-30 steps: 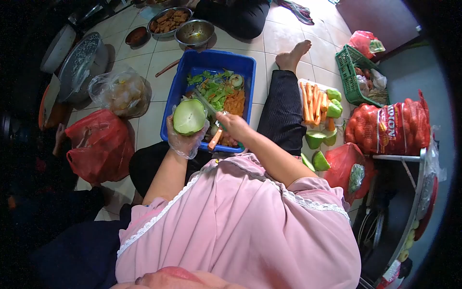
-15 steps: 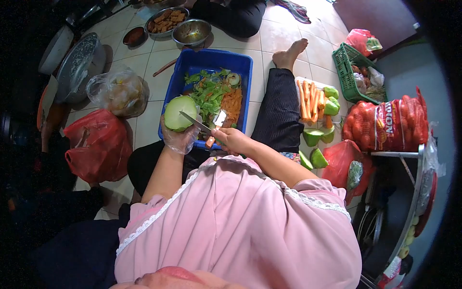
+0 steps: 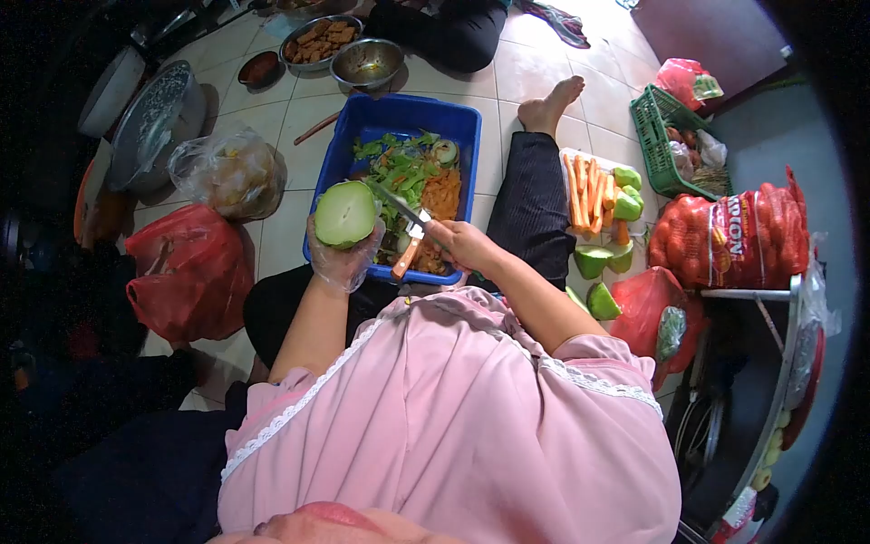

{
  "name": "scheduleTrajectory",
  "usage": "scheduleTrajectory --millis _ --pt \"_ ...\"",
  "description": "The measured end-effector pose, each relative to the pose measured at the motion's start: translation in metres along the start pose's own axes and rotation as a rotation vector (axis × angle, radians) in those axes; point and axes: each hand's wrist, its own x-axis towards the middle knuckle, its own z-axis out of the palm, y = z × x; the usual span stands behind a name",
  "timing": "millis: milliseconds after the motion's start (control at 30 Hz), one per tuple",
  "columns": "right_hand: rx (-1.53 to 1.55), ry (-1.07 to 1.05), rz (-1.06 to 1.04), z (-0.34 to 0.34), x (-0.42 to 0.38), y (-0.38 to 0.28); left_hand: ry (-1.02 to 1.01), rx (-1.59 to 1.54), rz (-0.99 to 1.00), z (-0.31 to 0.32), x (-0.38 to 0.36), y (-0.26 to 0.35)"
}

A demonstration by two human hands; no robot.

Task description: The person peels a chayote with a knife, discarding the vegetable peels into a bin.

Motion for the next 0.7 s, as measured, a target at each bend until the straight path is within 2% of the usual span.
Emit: scheduleTrajectory --millis 67,133,200,233,267,333,367,467,500,567,600,633,667,700 --pt "-0.091 -0.033 -0.013 0.015 -0.004 -0.009 0.014 0.033 -0.001 -0.006 0.002 -0.003" --pt "-0.224 -0.105 -0.057 0.031 -0.014 -0.023 0.026 -0.200 -0.188 0.006 0.000 0.008" --pt "-0.285 -0.130 -0.107 0.036 -0.012 -0.027 -0.027 -0.191 -0.187 -0.003 0.005 0.003" --pt "-0.210 -0.101 -0.068 0.033 -0.004 -0.022 -0.057 -0.182 -0.185 0.003 0.003 0.006" --pt "-0.138 -0.070 -0.041 0.024 0.010 -0.015 0.042 -0.166 -0.204 0.008 -0.006 0.009" --pt "-0.018 0.023 -0.063 0.012 0.028 -0.010 -0.131 0.245 0.159 0.002 -0.006 0.001" --pt "0.005 0.016 -0.065 0.010 0.032 -0.009 -0.114 -0.246 -0.189 -0.003 0.000 0.007" --pt "0.035 -0.066 0.009 0.026 0.021 -0.024 -0.167 -0.246 -0.218 -0.011 0.008 0.007" --pt "0.063 -0.134 -0.037 0.035 0.018 -0.025 -0.124 -0.181 -0.188 -0.015 0.009 0.004" --pt "0.105 -0.176 0.024 0.039 0.008 -0.036 -0.043 -0.047 -0.127 -0.021 0.014 -0.001" --pt "0.131 -0.150 0.062 0.034 0.012 -0.034 0.018 -0.121 -0.154 -0.018 0.012 0.001" --pt "0.158 -0.128 0.105 0.027 0.016 -0.032 -0.012 -0.142 -0.150 -0.018 0.009 0.002" --pt "0.332 -0.115 0.182 0.019 0.017 -0.032 -0.048 -0.164 -0.139 -0.018 0.008 0.003" --pt "0.334 -0.078 0.157 0.015 0.019 -0.032 -0.087 -0.187 -0.128 -0.016 0.009 0.005"
